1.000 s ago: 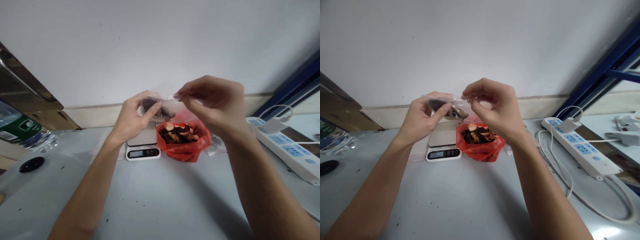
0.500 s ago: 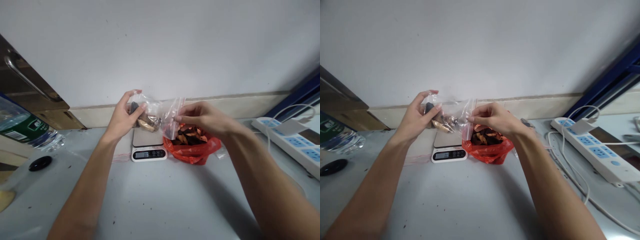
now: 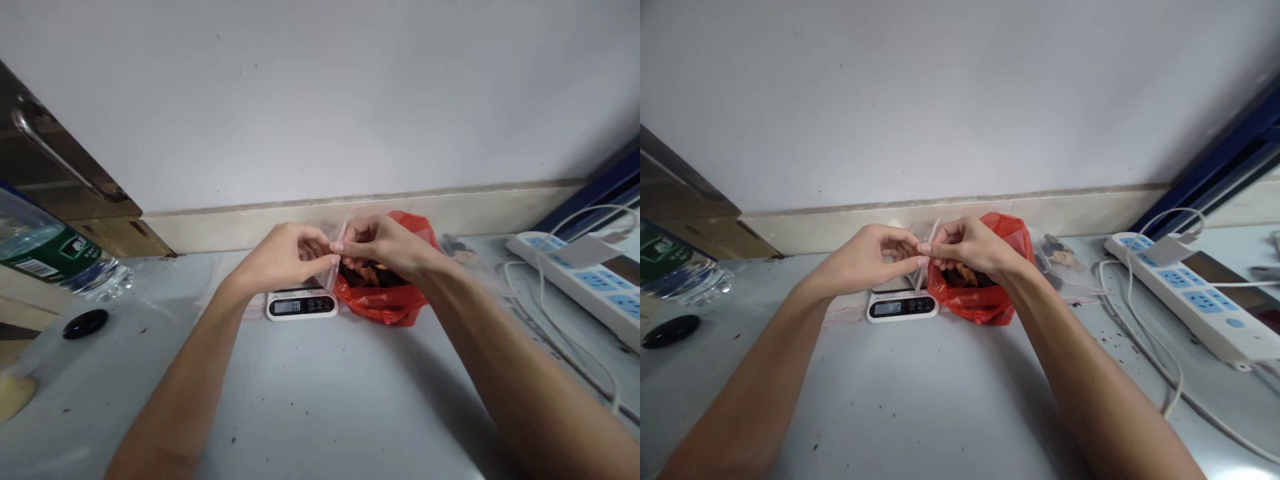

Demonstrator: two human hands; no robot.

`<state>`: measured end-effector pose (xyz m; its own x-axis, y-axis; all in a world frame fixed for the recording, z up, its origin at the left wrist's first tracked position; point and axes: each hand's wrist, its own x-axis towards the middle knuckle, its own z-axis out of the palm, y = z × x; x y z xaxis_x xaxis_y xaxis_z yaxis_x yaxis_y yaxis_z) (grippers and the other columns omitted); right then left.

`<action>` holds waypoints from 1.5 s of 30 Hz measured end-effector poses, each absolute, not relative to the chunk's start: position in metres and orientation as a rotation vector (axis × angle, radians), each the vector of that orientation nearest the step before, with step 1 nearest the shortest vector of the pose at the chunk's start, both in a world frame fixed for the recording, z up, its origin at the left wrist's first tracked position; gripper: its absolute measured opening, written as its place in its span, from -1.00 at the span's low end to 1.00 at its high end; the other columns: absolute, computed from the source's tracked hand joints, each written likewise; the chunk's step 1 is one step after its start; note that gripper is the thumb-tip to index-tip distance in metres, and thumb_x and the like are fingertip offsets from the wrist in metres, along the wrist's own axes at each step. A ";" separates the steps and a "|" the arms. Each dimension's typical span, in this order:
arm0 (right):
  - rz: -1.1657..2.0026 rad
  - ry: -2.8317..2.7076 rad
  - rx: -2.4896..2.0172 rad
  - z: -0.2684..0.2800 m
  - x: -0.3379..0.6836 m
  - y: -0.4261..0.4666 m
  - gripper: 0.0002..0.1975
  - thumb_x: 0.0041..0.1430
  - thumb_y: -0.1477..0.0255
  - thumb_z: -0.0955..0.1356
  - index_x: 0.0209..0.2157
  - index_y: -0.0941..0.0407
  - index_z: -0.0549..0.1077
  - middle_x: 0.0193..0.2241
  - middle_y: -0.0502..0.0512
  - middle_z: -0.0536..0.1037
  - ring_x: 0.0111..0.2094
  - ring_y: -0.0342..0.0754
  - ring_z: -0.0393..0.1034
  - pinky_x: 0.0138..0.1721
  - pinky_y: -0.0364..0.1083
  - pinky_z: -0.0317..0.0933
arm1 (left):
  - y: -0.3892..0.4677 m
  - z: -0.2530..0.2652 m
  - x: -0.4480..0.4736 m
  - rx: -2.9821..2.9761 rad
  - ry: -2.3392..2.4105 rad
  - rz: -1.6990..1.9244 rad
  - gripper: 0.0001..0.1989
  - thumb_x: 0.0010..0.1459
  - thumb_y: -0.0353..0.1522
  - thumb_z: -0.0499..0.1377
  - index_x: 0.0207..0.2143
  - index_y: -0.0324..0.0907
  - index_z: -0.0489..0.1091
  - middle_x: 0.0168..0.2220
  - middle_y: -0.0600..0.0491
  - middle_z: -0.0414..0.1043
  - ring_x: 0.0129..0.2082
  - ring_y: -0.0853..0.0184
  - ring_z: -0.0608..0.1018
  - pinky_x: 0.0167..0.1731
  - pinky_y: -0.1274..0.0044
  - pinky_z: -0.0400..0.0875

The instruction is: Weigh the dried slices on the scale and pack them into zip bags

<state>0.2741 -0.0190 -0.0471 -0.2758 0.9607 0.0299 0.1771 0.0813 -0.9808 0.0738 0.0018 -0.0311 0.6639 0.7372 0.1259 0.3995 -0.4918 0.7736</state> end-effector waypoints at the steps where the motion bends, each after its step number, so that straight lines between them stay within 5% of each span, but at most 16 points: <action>1: 1.278 -1.582 -1.152 -0.048 0.274 -0.019 -0.50 -0.26 0.06 0.65 -0.66 0.11 0.43 -0.67 -0.09 0.39 -0.60 -0.22 0.17 -0.56 -0.14 0.03 | 0.003 -0.031 0.073 2.123 0.875 0.574 -0.85 0.17 -0.29 0.25 -0.36 -0.16 0.59 -0.42 0.07 0.59 -0.39 0.31 0.58 -0.36 0.49 0.46; 13: 1.277 -1.630 -1.219 -0.046 0.276 -0.024 -0.64 -0.14 0.18 0.58 -0.61 0.09 0.43 -0.65 -0.08 0.39 -0.61 -0.19 0.18 -0.56 -0.13 0.03 | 0.003 -0.027 0.072 1.965 1.042 0.631 -0.88 -0.07 -0.40 0.23 -0.58 -0.15 0.57 -0.62 0.12 0.49 -0.56 0.38 0.49 -0.51 0.57 0.34; 17: 0.919 -1.583 -1.329 -0.042 0.274 -0.028 -0.74 -0.07 0.42 0.45 -0.61 0.04 0.28 -0.59 -0.08 0.35 -0.54 -0.14 0.22 -0.47 -0.11 0.14 | 0.006 -0.022 0.066 1.899 1.221 0.897 -0.88 -0.10 -0.42 0.25 -0.65 -0.17 0.53 -0.61 0.09 0.52 -0.55 0.36 0.54 -0.48 0.56 0.40; 21: 0.441 -1.649 -1.360 -0.034 0.260 -0.036 -0.84 -0.09 0.61 0.33 -0.53 0.06 0.47 -0.24 0.11 0.57 -0.20 0.00 0.45 -0.16 -0.05 0.33 | -0.001 -0.021 0.072 1.980 1.197 1.120 -0.90 -0.08 -0.40 0.28 -0.60 -0.19 0.55 -0.60 0.09 0.53 -0.54 0.35 0.54 -0.50 0.56 0.40; 24: 0.535 -1.797 -1.462 -0.029 0.255 -0.042 -0.79 -0.03 0.61 0.30 -0.52 0.09 0.55 -0.33 0.09 0.60 -0.26 -0.01 0.49 -0.20 -0.08 0.35 | -0.013 -0.023 0.082 2.134 0.985 1.199 -0.90 -0.03 -0.41 0.26 -0.56 -0.20 0.55 -0.56 0.10 0.55 -0.53 0.37 0.55 -0.49 0.58 0.44; 26: 0.683 -1.861 -1.493 -0.027 0.259 -0.044 -0.78 -0.02 0.59 0.33 -0.39 0.10 0.61 -0.46 0.02 0.57 -0.37 -0.03 0.48 -0.29 -0.10 0.36 | -0.016 -0.025 0.087 2.226 0.863 1.232 -0.87 0.03 -0.43 0.23 -0.52 -0.19 0.56 -0.53 0.10 0.57 -0.53 0.39 0.55 -0.47 0.58 0.47; 28: 0.777 -1.903 -1.430 -0.027 0.270 -0.044 -0.59 0.02 0.55 0.39 -0.05 0.08 0.62 -0.46 -0.01 0.59 -0.38 -0.02 0.50 -0.30 -0.08 0.40 | -0.014 -0.028 0.088 2.249 0.844 1.341 -0.86 0.13 -0.41 0.22 -0.43 -0.17 0.59 -0.43 0.06 0.63 -0.43 0.36 0.61 -0.36 0.57 0.53; 30: 0.775 -1.924 -1.325 -0.028 0.285 -0.041 -0.29 0.08 0.41 0.47 0.30 0.02 0.40 -0.37 0.00 0.64 -0.34 0.01 0.55 -0.25 -0.04 0.46 | -0.004 -0.032 0.085 2.173 0.931 1.520 -0.85 0.21 -0.36 0.23 -0.25 -0.15 0.62 -0.19 0.00 0.68 -0.17 0.26 0.66 -0.16 0.50 0.58; 33: 0.676 -1.933 -1.216 -0.033 0.308 -0.034 -0.04 0.11 0.15 0.52 0.47 -0.02 0.15 -0.26 0.05 0.66 -0.25 0.07 0.60 -0.18 0.01 0.49 | 0.014 -0.040 0.077 1.915 1.067 1.512 -0.68 0.28 -0.29 0.28 0.07 -0.08 0.53 0.17 -0.09 0.55 0.15 0.10 0.58 0.05 0.34 0.54; 37: 0.563 -1.937 -1.172 -0.036 0.328 -0.029 0.00 0.08 -0.02 0.51 0.46 -0.03 0.18 -0.03 0.11 0.61 -0.06 0.14 0.59 -0.05 0.04 0.47 | 0.023 -0.045 0.076 1.482 0.986 1.172 -0.51 0.35 -0.29 0.28 0.29 -0.07 0.37 -0.17 -0.05 0.66 -0.05 0.15 0.69 -0.02 0.31 0.58; 42: 0.710 -2.016 -1.250 -0.022 0.349 -0.037 -0.09 0.13 0.03 0.48 0.44 0.02 0.25 -0.12 0.14 0.66 -0.14 0.13 0.61 -0.11 0.09 0.51 | 0.018 -0.040 0.088 1.263 0.900 1.224 -0.72 0.17 -0.39 0.44 -0.06 -0.21 0.59 -0.25 -0.02 0.70 -0.23 0.29 0.70 -0.16 0.49 0.58; 45: 0.763 -2.212 -1.368 -0.009 0.367 -0.046 -0.45 0.21 0.00 0.40 0.05 0.08 0.64 -0.21 0.18 0.71 -0.17 0.12 0.59 -0.13 0.09 0.50 | 0.018 -0.039 0.093 1.259 0.862 1.254 -0.79 0.07 -0.37 0.50 -0.22 -0.21 0.65 -0.24 -0.02 0.72 -0.27 0.33 0.69 -0.22 0.53 0.56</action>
